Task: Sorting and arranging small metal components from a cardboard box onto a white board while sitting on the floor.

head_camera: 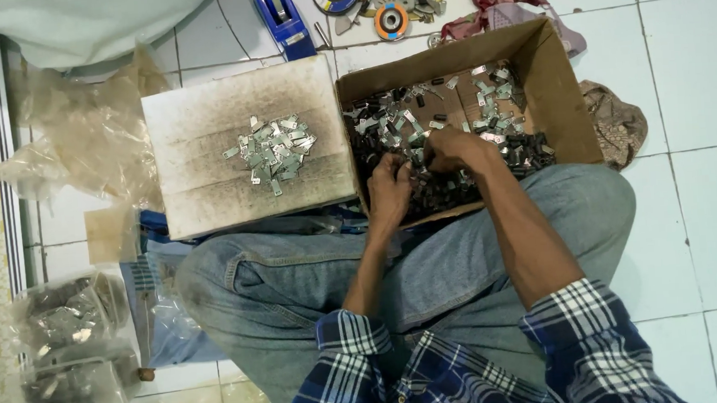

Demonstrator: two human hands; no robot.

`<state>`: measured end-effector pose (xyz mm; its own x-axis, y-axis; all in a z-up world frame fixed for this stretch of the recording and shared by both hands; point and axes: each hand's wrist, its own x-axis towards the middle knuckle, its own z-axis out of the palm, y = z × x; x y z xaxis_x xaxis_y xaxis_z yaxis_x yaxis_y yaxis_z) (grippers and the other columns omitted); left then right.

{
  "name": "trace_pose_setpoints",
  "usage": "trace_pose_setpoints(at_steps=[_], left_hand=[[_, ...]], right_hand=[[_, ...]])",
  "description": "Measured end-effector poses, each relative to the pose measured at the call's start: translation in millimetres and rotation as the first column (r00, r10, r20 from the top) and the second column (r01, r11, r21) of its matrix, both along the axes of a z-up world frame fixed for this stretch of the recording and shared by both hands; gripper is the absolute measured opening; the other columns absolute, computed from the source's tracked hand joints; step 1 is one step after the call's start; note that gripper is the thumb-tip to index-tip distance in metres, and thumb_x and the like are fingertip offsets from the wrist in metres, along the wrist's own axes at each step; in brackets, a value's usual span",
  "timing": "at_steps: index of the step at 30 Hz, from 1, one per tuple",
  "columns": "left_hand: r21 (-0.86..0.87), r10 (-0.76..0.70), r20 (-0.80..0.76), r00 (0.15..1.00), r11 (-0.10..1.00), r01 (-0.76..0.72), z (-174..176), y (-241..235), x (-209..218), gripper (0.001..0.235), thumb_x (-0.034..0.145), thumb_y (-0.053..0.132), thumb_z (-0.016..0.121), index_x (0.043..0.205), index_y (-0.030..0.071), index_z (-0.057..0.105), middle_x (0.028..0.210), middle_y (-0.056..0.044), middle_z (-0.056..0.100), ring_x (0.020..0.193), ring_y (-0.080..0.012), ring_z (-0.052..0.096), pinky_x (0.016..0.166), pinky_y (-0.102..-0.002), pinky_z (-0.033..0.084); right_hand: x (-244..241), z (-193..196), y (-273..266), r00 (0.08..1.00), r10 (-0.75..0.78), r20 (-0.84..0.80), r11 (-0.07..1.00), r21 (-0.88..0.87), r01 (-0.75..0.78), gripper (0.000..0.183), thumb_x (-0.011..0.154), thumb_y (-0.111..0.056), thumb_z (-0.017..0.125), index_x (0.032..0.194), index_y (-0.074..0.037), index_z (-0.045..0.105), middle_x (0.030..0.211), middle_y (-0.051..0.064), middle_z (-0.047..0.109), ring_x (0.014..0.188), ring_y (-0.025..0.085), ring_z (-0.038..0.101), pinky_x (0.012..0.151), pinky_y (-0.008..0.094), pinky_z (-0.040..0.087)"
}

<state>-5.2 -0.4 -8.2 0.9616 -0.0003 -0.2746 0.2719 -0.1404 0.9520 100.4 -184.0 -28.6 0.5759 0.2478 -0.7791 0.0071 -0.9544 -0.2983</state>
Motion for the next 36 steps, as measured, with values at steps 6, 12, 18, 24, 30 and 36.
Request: trace_pose_setpoints(at_steps=[6, 12, 18, 24, 30, 36], left_hand=[[0.062, -0.09, 0.034, 0.995, 0.994, 0.088, 45.2, 2.1, -9.0, 0.023, 0.099, 0.014, 0.054, 0.105, -0.004, 0.066, 0.086, -0.029, 0.071, 0.086, -0.0407, 0.072, 0.073, -0.049, 0.054], [0.168, -0.186, 0.022, 0.982, 0.969, 0.18, 20.1, 4.5, -10.5, 0.03, 0.1, 0.023, 0.048, 0.109, 0.0, 0.066, 0.089, -0.026, 0.072, 0.086, -0.039, 0.072, 0.072, -0.047, 0.054], [0.275, -0.233, -0.05, 0.971, 0.931, 0.238, 19.9, 2.0, -4.8, 0.031, 0.098, 0.019, 0.049, 0.107, -0.006, 0.066, 0.083, -0.025, 0.071, 0.075, -0.0337, 0.067, 0.063, -0.043, 0.05], [0.252, -0.235, -0.033, 0.971, 0.938, 0.236, -0.7, 2.8, -5.5, 0.034, 0.099, 0.021, 0.048, 0.113, -0.004, 0.066, 0.085, -0.026, 0.07, 0.077, -0.0322, 0.067, 0.062, -0.043, 0.051], [0.24, -0.243, -0.021, 0.97, 0.94, 0.241, -4.1, 4.1, -3.6, 0.037, 0.097, 0.027, 0.049, 0.114, -0.001, 0.067, 0.081, -0.023, 0.068, 0.073, -0.0289, 0.066, 0.056, -0.039, 0.048], [0.086, -0.192, -0.108, 0.975, 0.976, 0.202, 36.9, 6.4, -7.7, 0.041, 0.105, 0.026, 0.042, 0.105, -0.007, 0.066, 0.08, -0.02, 0.069, 0.081, -0.0262, 0.072, 0.067, -0.026, 0.052]], right_hand=[[38.5, -47.0, -4.0, 0.697, -0.121, 0.707, 0.992, 0.119, 0.051, 0.016, 0.092, -0.006, 0.067, 0.078, 0.0, 0.07, 0.071, 0.019, 0.07, 0.067, 0.035, 0.072, 0.046, 0.04, 0.056], [36.6, -155.3, -1.1, 0.494, -0.27, 0.826, 0.954, 0.301, 0.017, 0.025, 0.105, -0.013, 0.053, 0.095, 0.008, 0.062, 0.08, 0.027, 0.065, 0.075, 0.042, 0.067, 0.047, 0.046, 0.051], [26.3, -142.9, -3.2, 0.355, -0.178, 0.918, 0.951, 0.253, -0.179, 0.015, 0.107, -0.008, 0.053, 0.102, 0.002, 0.063, 0.087, 0.02, 0.063, 0.079, 0.03, 0.065, 0.06, 0.03, 0.051], [24.5, -75.9, 20.7, 0.646, -0.048, 0.762, 0.988, 0.131, -0.082, 0.029, 0.097, -0.016, 0.064, 0.124, -0.003, 0.062, 0.083, 0.015, 0.069, 0.073, 0.027, 0.069, 0.048, 0.032, 0.05], [32.3, -83.8, 32.9, 0.344, 0.747, 0.569, 0.648, -0.738, -0.187, 0.026, 0.091, -0.025, 0.061, 0.069, -0.02, 0.048, 0.058, -0.006, 0.05, 0.057, 0.007, 0.044, 0.054, 0.022, 0.034], [42.2, -250.3, -9.0, 0.051, 0.991, -0.127, -0.128, -0.991, 0.025, 0.04, 0.111, -0.042, 0.038, 0.086, -0.016, 0.054, 0.081, -0.011, 0.051, 0.084, 0.01, 0.05, 0.095, 0.035, 0.037]])
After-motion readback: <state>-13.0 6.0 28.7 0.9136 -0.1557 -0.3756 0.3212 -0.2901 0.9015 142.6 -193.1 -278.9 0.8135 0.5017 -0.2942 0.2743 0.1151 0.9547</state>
